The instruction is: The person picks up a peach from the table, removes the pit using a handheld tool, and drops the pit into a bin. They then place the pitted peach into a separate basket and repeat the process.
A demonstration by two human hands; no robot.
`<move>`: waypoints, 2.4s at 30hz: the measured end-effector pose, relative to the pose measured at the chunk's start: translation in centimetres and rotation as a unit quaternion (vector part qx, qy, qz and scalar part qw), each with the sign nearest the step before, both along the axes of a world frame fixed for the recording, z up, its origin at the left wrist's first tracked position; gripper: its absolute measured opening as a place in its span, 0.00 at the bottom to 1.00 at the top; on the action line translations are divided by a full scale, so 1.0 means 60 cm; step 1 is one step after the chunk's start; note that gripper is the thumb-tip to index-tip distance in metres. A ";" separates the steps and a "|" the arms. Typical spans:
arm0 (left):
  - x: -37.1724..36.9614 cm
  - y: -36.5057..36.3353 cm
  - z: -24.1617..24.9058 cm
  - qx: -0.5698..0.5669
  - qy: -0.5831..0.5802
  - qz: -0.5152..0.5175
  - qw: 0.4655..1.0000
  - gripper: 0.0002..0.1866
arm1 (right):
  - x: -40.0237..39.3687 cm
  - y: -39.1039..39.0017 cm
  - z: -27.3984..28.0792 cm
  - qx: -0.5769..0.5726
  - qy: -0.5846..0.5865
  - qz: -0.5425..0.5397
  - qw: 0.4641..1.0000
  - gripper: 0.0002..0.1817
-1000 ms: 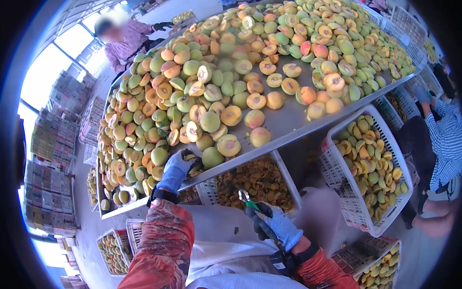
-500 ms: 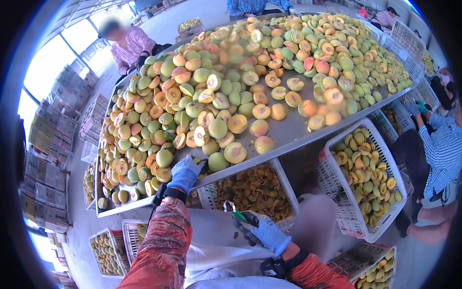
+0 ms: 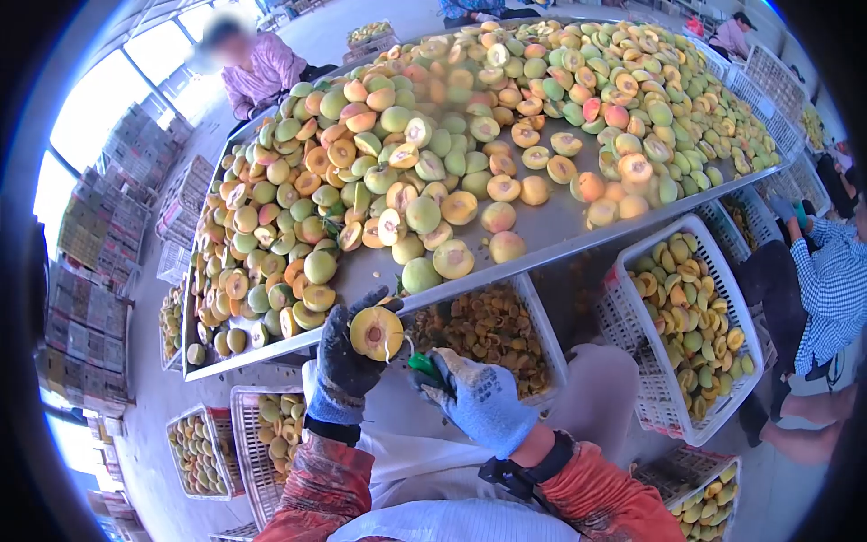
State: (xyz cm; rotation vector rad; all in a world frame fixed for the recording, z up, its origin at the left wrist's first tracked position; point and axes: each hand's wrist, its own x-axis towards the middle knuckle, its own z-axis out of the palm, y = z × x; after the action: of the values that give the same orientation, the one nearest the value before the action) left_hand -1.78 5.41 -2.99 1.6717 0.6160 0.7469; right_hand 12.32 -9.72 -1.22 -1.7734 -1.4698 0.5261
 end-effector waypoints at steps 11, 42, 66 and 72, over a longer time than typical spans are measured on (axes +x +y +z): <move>0.015 -0.074 0.050 -0.372 -0.174 0.014 0.912 0.17 | -0.014 -0.020 0.018 -0.005 -0.086 0.019 0.996 0.17; 0.028 -0.096 -0.021 -0.071 -0.194 0.191 0.960 0.14 | -0.038 -0.012 0.045 -0.175 0.302 0.069 0.935 0.23; -0.011 -0.098 0.016 -0.140 -0.009 0.127 0.982 0.16 | -0.018 -0.021 0.024 -0.322 0.505 0.157 0.786 0.18; 0.003 -0.069 0.033 -0.184 -0.028 -0.019 0.982 0.18 | -0.015 -0.028 0.000 -0.240 0.673 0.173 0.677 0.21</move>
State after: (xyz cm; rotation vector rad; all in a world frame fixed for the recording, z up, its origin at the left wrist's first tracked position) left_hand -1.61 1.25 -1.00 1.3150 0.6375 0.6083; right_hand 11.42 -11.42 -1.24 -0.8014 -0.5089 2.0122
